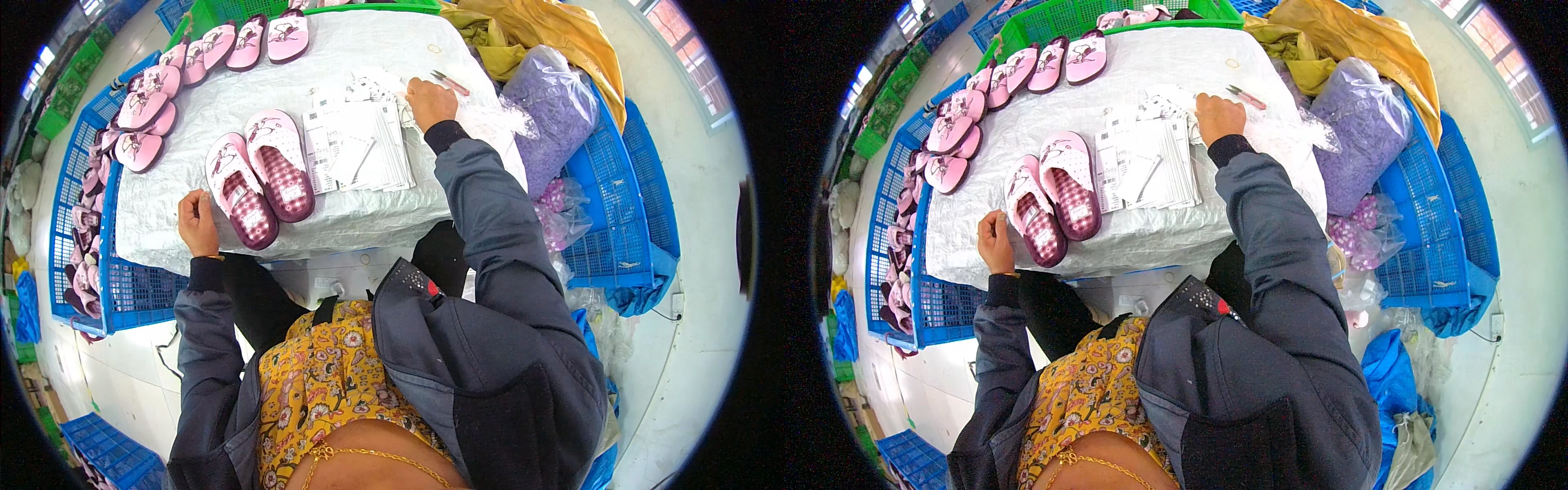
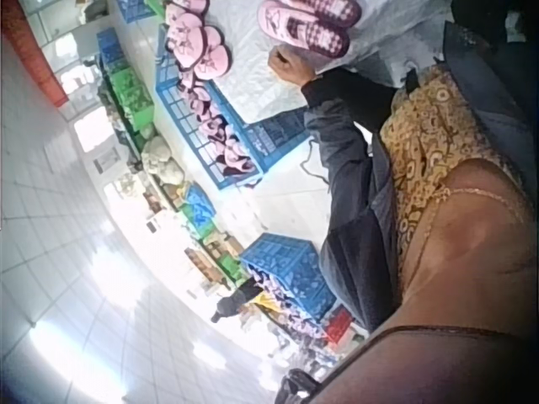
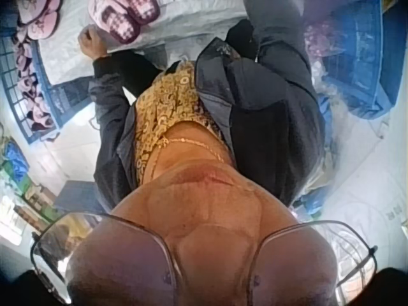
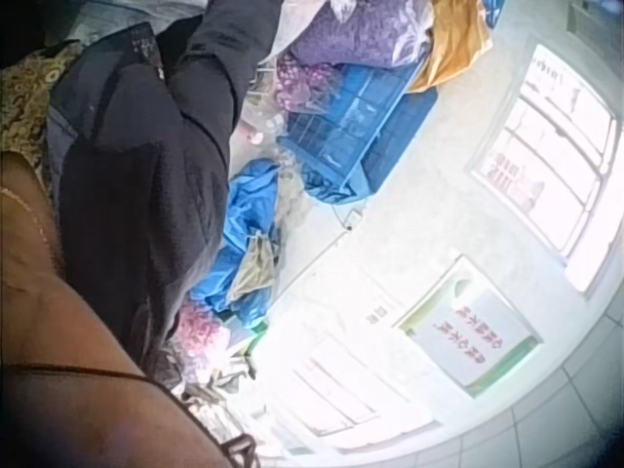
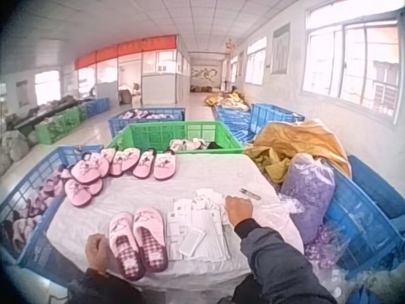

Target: The person repeatedly picks up pairs of pink slippers, peels small white labels, and sticks them onto the slippers. They then place the labeled slippers into a green basket. The process is repeated for multiple pairs.

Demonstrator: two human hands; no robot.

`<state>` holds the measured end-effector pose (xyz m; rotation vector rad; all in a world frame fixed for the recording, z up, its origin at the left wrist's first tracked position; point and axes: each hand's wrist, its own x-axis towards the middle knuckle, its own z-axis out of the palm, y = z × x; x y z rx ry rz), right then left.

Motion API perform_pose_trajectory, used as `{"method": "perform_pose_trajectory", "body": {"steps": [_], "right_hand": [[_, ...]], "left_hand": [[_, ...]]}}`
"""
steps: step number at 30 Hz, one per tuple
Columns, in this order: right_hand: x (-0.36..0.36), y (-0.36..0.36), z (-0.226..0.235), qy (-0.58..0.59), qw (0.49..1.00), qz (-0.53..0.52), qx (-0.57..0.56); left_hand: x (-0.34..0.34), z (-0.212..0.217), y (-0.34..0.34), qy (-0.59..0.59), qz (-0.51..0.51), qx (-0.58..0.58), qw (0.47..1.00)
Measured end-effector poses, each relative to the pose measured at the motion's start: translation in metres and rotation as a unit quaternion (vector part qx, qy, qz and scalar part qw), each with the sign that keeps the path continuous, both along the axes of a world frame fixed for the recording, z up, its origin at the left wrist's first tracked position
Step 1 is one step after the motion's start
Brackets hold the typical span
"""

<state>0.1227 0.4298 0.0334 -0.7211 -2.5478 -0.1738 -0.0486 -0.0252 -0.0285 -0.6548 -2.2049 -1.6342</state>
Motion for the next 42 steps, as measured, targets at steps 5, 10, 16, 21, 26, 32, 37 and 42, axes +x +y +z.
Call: {"method": "perform_pose_trajectory", "body": {"steps": [5,10,16,21,26,32,37,42], "right_hand": [[-0.003,0.014,-0.019,0.063,0.995,0.014,0.073],[-0.001,0.003,-0.003,0.072,0.995,0.027,0.06],[-0.001,0.006,-0.007,0.105,0.993,0.047,0.008],[0.004,0.006,0.001,0.098,0.991,0.07,-0.049],[0.005,0.013,-0.008,0.06,0.989,0.09,-0.102],[0.008,0.003,-0.003,0.199,0.969,0.146,0.017],[0.024,-0.034,0.026,0.312,0.921,0.234,0.007],[0.066,-0.123,0.062,0.325,0.866,0.379,-0.03]], "left_hand": [[0.001,0.002,0.001,0.001,0.004,-0.02,1.0],[-0.002,-0.003,-0.002,-0.002,-0.002,-0.01,1.0],[-0.003,0.0,-0.001,-0.036,-0.004,0.038,0.999],[0.014,0.002,-0.002,-0.058,-0.033,0.095,0.993],[0.039,0.031,0.008,-0.071,-0.05,0.111,0.99],[0.063,0.054,0.034,-0.057,-0.122,0.135,0.982],[0.097,0.082,0.079,-0.089,-0.235,0.131,0.959],[0.115,0.108,0.116,-0.347,-0.344,0.079,0.869]]}}
